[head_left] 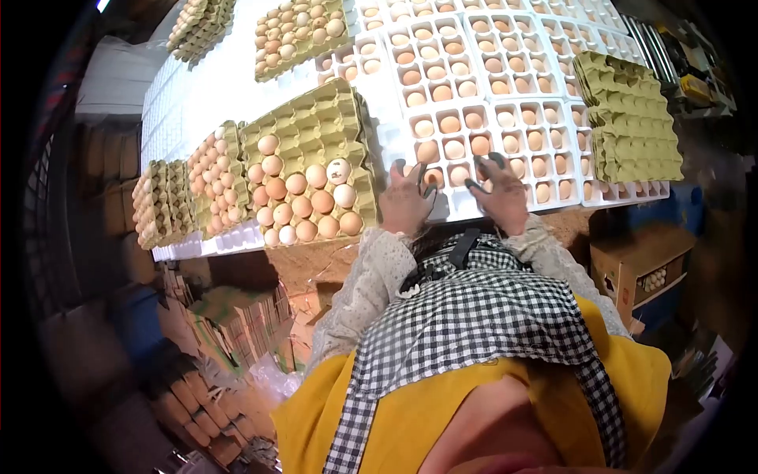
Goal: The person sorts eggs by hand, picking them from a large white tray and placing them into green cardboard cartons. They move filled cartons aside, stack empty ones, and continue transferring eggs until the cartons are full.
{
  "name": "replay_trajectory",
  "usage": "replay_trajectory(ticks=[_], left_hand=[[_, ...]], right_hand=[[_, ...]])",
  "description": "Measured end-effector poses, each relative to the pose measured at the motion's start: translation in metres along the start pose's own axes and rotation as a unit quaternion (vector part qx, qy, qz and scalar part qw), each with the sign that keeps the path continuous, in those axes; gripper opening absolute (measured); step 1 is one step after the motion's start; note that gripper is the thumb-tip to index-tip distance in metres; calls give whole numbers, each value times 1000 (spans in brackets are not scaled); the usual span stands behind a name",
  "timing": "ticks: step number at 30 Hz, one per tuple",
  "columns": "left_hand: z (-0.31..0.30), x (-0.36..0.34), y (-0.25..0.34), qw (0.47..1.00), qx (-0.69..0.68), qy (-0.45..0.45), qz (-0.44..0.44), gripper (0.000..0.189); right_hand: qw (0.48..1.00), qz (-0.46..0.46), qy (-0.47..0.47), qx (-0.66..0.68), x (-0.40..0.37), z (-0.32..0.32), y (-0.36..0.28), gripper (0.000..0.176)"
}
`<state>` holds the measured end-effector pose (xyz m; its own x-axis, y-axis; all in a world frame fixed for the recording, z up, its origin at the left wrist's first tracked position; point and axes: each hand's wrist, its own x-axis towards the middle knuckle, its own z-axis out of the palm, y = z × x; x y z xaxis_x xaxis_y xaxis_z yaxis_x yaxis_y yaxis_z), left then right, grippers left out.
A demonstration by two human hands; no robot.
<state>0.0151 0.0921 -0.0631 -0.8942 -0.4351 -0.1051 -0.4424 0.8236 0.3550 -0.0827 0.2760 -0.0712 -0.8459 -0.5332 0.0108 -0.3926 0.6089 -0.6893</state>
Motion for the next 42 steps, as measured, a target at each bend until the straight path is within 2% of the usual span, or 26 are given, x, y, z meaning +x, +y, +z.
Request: replay_trajectory(ticks=[1,2,4,5,6,7,8,10,11,12,14,15,16,18,22,23,24,26,30,32,33,36,37,38,40,42], left_hand=[[-4,-8,0,997,-74,10,10,42],[-4,-13,2,992,-114,-34,47,41],[-7,-19,10,965,-200,-116,121,40],[-9,-21,23,968,-125,-190,109,40],[2,-20,23,965,-81,-196,156,40],[9,-17,23,961,-71,-202,176,41],[14,-18,21,956,-60,-211,195,41],[4,-17,24,965,-112,-162,174,44],[0,-17,25,967,-139,-137,164,46],[6,-19,21,970,-144,-84,176,45],[36,-17,7,966,-159,32,201,43],[49,-16,2,966,-118,52,222,40],[51,-23,-1,969,-98,28,224,40],[49,-26,-10,970,-51,-13,236,40],[13,-56,-24,969,-93,4,229,50],[-2,-64,-28,959,-140,1,248,50],[-23,-68,-35,946,-157,8,283,49],[-74,-75,-52,953,-139,9,270,47],[-132,-57,-113,965,-63,237,87,47],[-154,-22,-142,973,1,205,107,52],[-159,-12,-148,979,18,173,109,54],[-154,11,-161,992,46,49,106,56],[-147,17,-168,992,31,30,116,55],[-143,23,-172,992,17,9,127,54],[-142,24,-173,990,4,26,141,50],[-136,25,-179,986,6,48,160,50]], right_hand=[[998,-16,35,41,-5,-10,1,45],[994,-30,71,80,-12,-16,7,44],[967,-14,53,248,-24,-6,35,43],[980,-56,57,181,-30,1,47,45],[986,-103,63,114,-30,9,60,46],[984,-150,27,97,-26,14,66,49],[984,-180,8,9,-27,20,72,50],[983,-177,19,31,-25,12,65,49],[986,-157,55,26,-24,9,63,50],[984,-147,98,26,-19,0,47,48],[982,-82,120,118,0,2,41,45],[987,-76,111,90,14,-4,23,44],[992,-92,66,57,27,-6,9,44],[981,-183,56,-42,53,11,-7,44],[933,-268,-11,-239,73,67,-17,44],[948,-241,-66,-197,78,74,-17,40],[951,-238,-49,-190,78,81,-16,36],[960,-191,-49,-200,76,77,-33,32],[952,-211,-59,-216,79,96,-21,28],[935,-202,-95,-274,85,99,-27,30],[936,-204,-51,-283,83,97,-37,26],[981,-146,-50,-113,90,83,-69,21],[984,-173,22,-40,88,75,-96,22],[980,-194,46,14,85,63,-129,30],[992,-122,-43,-15,77,51,-180,43],[976,-75,-159,-131,80,53,-224,56]])
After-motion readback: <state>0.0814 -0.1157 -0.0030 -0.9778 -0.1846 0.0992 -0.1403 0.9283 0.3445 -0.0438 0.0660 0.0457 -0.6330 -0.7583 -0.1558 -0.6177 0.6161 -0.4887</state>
